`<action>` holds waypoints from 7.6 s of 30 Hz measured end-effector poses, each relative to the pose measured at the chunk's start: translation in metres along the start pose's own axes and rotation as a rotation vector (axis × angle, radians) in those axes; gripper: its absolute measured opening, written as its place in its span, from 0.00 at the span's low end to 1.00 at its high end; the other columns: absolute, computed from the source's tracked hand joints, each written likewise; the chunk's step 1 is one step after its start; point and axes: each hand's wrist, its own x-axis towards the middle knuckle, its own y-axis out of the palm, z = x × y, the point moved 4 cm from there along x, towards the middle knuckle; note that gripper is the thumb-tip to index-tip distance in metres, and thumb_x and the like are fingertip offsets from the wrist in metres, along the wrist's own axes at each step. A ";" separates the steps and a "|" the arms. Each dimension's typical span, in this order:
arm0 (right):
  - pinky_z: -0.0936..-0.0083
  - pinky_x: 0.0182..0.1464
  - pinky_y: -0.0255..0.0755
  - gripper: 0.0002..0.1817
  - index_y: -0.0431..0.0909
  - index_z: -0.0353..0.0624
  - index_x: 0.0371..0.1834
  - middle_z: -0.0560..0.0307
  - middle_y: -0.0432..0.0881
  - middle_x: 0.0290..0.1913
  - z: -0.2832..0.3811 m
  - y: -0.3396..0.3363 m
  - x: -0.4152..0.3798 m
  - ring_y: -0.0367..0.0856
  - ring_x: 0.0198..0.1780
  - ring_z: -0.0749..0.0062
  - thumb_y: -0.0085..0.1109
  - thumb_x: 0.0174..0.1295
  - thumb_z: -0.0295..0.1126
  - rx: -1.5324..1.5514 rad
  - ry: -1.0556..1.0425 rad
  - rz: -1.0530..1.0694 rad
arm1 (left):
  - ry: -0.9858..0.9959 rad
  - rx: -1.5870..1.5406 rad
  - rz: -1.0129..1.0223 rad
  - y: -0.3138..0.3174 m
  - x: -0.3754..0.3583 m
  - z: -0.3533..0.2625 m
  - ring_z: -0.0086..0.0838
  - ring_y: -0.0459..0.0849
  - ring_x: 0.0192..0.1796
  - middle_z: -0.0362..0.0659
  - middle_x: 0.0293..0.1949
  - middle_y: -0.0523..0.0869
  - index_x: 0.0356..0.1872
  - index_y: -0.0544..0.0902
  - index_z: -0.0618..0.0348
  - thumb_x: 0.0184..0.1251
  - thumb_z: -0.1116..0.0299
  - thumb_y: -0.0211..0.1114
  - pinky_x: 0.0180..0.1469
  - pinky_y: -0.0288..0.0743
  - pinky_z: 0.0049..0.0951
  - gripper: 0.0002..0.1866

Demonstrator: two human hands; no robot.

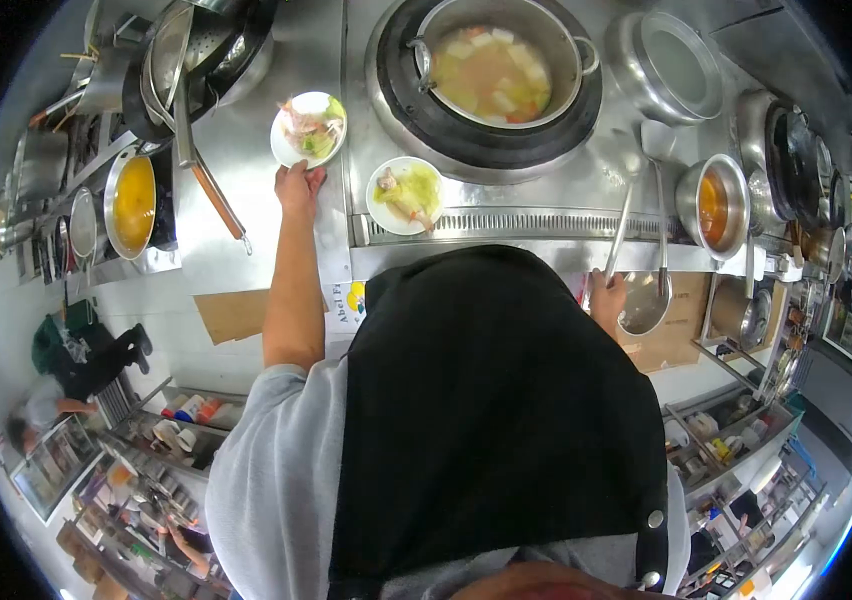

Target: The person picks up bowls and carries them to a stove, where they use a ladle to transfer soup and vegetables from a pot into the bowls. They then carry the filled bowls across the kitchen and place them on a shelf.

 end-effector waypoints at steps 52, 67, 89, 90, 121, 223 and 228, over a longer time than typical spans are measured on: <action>0.78 0.12 0.58 0.20 0.70 0.42 0.70 0.62 0.73 0.26 0.302 -0.001 0.081 0.70 0.17 0.76 0.53 0.80 0.37 0.719 0.366 1.245 | 0.170 0.589 0.002 0.088 -0.176 0.006 0.25 0.83 0.26 0.43 0.34 0.83 0.56 0.81 0.75 0.65 0.79 0.60 0.25 0.79 0.26 0.18; 0.77 0.19 0.67 0.30 0.65 0.37 0.81 0.61 0.72 0.27 0.311 -0.042 -0.033 0.71 0.18 0.77 0.55 0.78 0.34 0.632 0.333 1.310 | 0.141 0.637 0.142 0.132 -0.169 -0.044 0.32 0.91 0.37 0.51 0.46 0.90 0.57 0.82 0.74 0.64 0.77 0.63 0.31 0.87 0.30 0.20; 0.74 0.15 0.63 0.31 0.61 0.40 0.83 0.60 0.71 0.27 0.292 -0.029 -0.045 0.70 0.16 0.73 0.52 0.81 0.39 1.108 0.383 1.391 | 0.222 0.558 0.113 0.095 -0.163 -0.028 0.36 0.88 0.32 0.53 0.39 0.86 0.50 0.82 0.72 0.61 0.79 0.61 0.28 0.83 0.35 0.15; 0.74 0.15 0.63 0.31 0.61 0.40 0.83 0.60 0.71 0.27 0.292 -0.030 -0.041 0.70 0.16 0.74 0.52 0.81 0.39 1.122 0.378 1.363 | 0.207 0.529 0.109 0.095 -0.163 -0.025 0.36 0.88 0.32 0.53 0.39 0.86 0.49 0.82 0.72 0.61 0.79 0.61 0.28 0.83 0.35 0.15; 0.74 0.15 0.63 0.29 0.64 0.43 0.81 0.61 0.73 0.27 0.373 0.080 -0.039 0.71 0.17 0.73 0.51 0.79 0.36 0.820 0.441 1.563 | 0.227 0.949 0.082 0.007 -0.112 0.119 0.60 0.88 0.53 0.63 0.47 0.90 0.54 0.86 0.63 0.57 0.75 0.61 0.59 0.80 0.52 0.21; 0.77 0.42 0.77 0.35 0.65 0.38 0.83 0.60 0.84 0.38 0.373 0.173 -0.062 0.81 0.36 0.77 0.61 0.74 0.31 -0.056 -0.989 0.765 | 0.664 1.383 -0.033 0.036 0.002 -0.096 0.55 0.90 0.44 0.56 0.40 0.92 0.42 0.91 0.59 0.69 0.64 0.67 0.49 0.84 0.51 0.10; 0.78 0.30 0.74 0.35 0.62 0.43 0.86 0.62 0.81 0.31 0.355 0.091 -0.052 0.76 0.26 0.78 0.59 0.76 0.28 0.196 -0.524 0.827 | 0.668 1.239 -0.231 0.027 -0.025 -0.099 0.57 0.88 0.41 0.58 0.36 0.89 0.35 0.87 0.62 0.71 0.62 0.68 0.46 0.81 0.54 0.12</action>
